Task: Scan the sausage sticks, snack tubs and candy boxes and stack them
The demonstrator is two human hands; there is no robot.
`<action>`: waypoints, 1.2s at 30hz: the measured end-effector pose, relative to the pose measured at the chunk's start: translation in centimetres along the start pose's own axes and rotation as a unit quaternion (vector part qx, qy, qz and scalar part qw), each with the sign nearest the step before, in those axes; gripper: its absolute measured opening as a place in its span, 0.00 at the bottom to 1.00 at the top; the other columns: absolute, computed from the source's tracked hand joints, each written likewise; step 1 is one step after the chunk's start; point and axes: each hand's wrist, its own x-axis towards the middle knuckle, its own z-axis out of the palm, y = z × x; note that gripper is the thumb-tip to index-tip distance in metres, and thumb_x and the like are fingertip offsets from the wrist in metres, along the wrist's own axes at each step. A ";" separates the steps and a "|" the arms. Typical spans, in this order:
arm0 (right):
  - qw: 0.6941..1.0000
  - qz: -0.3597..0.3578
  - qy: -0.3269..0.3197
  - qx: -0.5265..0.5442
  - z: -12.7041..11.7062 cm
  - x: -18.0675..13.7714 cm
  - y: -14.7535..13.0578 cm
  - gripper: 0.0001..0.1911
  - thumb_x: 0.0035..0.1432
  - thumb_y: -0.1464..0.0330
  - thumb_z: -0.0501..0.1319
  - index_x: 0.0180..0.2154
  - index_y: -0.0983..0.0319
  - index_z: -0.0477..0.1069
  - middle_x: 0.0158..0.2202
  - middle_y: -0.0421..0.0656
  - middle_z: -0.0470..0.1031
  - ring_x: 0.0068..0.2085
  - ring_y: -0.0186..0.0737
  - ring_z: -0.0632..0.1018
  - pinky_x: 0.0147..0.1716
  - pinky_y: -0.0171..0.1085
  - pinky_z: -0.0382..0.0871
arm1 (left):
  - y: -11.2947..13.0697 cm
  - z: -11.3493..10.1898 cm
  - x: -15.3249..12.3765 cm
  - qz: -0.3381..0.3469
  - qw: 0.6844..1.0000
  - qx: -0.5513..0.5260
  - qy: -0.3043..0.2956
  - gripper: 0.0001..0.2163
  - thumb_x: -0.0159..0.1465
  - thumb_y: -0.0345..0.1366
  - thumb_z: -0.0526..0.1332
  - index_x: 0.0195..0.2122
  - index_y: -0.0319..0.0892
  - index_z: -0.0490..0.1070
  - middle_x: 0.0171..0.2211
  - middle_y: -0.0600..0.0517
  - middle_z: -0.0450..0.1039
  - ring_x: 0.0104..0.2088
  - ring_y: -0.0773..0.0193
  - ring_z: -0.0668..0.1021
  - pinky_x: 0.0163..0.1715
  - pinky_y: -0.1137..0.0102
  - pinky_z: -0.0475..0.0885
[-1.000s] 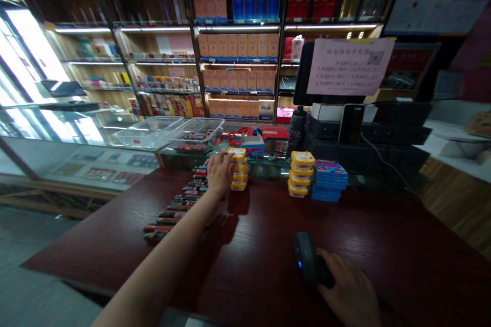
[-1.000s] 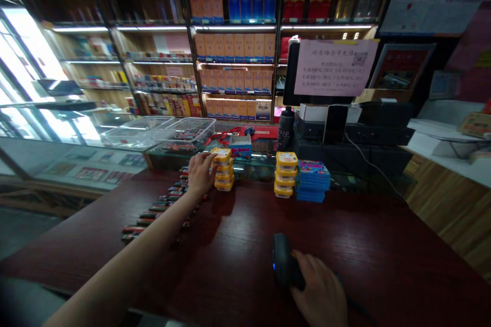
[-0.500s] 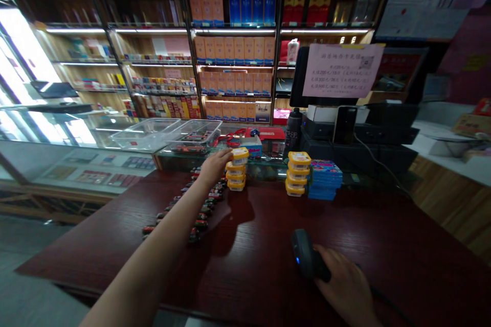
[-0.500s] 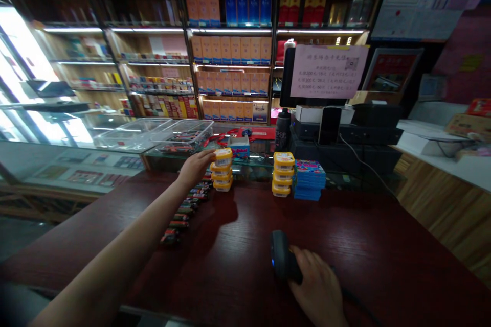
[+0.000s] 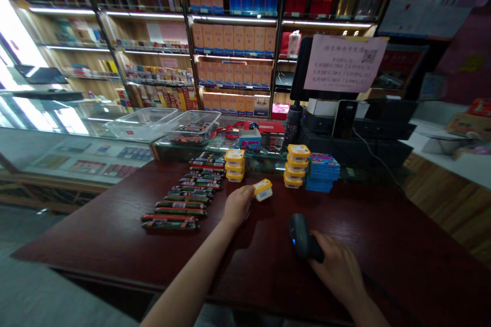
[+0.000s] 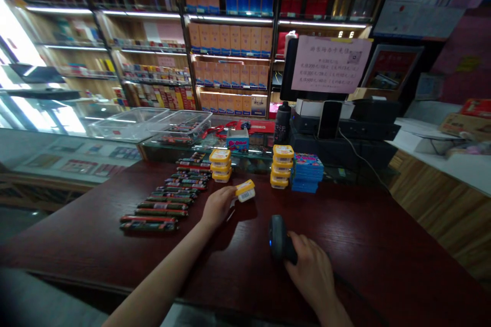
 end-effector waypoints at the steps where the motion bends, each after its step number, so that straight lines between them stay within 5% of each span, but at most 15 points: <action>1: 1.000 0.014 -0.006 0.012 -0.5 0.2 -0.6 0.17 0.51 0.71 0.57 0.45 0.58 0.69 0.43 0.44 0.77 0.43 0.46 0.77 0.41 0.42 0.67 | 0.0 0.4 -0.3 -0.006 1.000 0.003 -0.006 0.13 0.62 0.27 0.54 0.47 0.41 0.69 0.46 0.47 0.75 0.44 0.61 0.77 0.45 0.68 0.73; 10: 0.944 0.116 -0.077 0.298 -3.3 1.9 -5.9 0.17 0.47 0.63 0.61 0.41 0.61 0.72 0.40 0.45 0.79 0.41 0.45 0.78 0.42 0.40 0.70 | 0.4 0.9 -1.1 -0.027 1.000 0.013 -0.004 0.10 0.65 0.32 0.54 0.44 0.43 0.71 0.44 0.48 0.75 0.42 0.62 0.77 0.42 0.68 0.73; 17: 0.937 0.128 -0.065 0.320 -2.9 2.2 -6.5 0.17 0.45 0.62 0.63 0.39 0.62 0.75 0.38 0.48 0.80 0.40 0.47 0.79 0.42 0.42 0.71 | 0.3 1.3 -1.4 -0.025 1.000 0.016 -0.001 0.10 0.64 0.32 0.56 0.46 0.43 0.70 0.45 0.48 0.75 0.42 0.61 0.77 0.41 0.68 0.72; 28: 0.947 0.126 -0.084 0.282 -3.3 2.3 -6.2 0.15 0.48 0.62 0.62 0.39 0.60 0.74 0.39 0.44 0.79 0.40 0.43 0.79 0.41 0.37 0.69 | 0.3 1.2 -1.4 -0.019 1.000 -0.003 0.006 0.11 0.64 0.31 0.54 0.46 0.43 0.71 0.44 0.48 0.75 0.41 0.62 0.77 0.42 0.68 0.72; 36: 0.996 0.048 -0.073 -0.021 -1.7 1.0 -2.7 0.14 0.49 0.70 0.58 0.41 0.57 0.70 0.35 0.41 0.78 0.36 0.44 0.78 0.35 0.38 0.65 | -0.1 1.4 -1.7 0.046 0.999 -0.010 0.020 0.11 0.65 0.34 0.54 0.47 0.43 0.71 0.45 0.46 0.75 0.44 0.61 0.76 0.45 0.66 0.73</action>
